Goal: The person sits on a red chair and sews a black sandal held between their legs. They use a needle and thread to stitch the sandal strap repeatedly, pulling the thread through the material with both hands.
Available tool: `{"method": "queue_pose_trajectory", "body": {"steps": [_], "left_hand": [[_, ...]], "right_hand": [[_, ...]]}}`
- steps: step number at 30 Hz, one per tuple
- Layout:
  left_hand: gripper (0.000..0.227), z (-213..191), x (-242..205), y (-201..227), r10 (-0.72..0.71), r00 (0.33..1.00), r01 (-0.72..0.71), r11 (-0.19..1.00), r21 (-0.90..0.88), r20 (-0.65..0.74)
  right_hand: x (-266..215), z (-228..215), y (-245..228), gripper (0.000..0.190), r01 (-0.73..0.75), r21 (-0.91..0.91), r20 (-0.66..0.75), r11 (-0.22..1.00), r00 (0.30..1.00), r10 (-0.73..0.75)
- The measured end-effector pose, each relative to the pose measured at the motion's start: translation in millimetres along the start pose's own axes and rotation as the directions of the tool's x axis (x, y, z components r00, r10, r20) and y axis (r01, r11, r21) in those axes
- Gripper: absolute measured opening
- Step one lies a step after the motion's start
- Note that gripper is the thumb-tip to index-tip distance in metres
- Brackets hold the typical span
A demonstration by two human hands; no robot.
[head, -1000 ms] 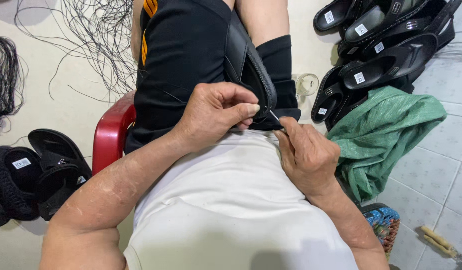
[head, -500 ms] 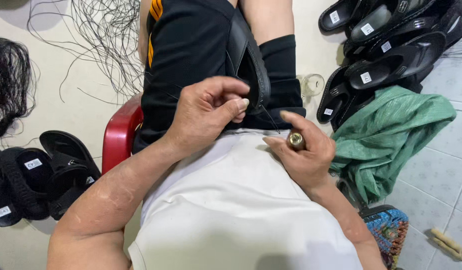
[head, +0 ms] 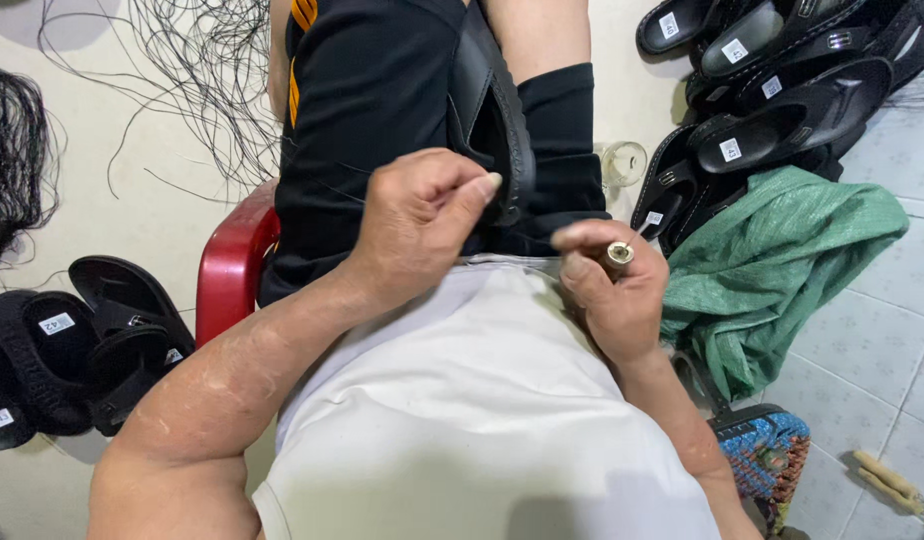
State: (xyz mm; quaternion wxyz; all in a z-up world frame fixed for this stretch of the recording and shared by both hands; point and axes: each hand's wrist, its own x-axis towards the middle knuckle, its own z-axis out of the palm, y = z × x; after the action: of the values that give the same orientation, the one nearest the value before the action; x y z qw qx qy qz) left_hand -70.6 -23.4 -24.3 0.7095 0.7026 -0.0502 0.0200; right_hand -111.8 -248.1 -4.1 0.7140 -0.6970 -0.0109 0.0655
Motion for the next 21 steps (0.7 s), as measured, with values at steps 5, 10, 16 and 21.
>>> {"method": "queue_pose_trajectory", "body": {"steps": [5,10,16,21], "left_hand": [[0.014,-12.5,1.5,-0.9,0.033,0.998,-0.029,0.995,0.091,-0.048],[0.012,-11.9,0.2,-2.6,0.016,1.000,-0.016,1.000,0.027,0.009],[0.013,-11.8,1.2,3.2,0.006,0.997,0.002,0.994,-0.108,0.074],[0.012,-10.0,2.1,-0.2,-0.001,0.992,0.023,0.984,-0.176,0.127]], "right_hand": [[-0.6,5.6,-4.9,0.046,0.119,-0.354,-0.020,0.928,0.991,-0.135],[14.2,16.5,-10.6,0.043,0.276,-0.517,0.050,0.810,0.955,-0.293],[27.2,30.5,-6.1,0.009,0.231,-0.429,0.031,0.873,0.970,-0.241],[23.8,25.1,19.6,0.007,-0.012,0.222,-0.127,0.975,0.991,0.041]]}}
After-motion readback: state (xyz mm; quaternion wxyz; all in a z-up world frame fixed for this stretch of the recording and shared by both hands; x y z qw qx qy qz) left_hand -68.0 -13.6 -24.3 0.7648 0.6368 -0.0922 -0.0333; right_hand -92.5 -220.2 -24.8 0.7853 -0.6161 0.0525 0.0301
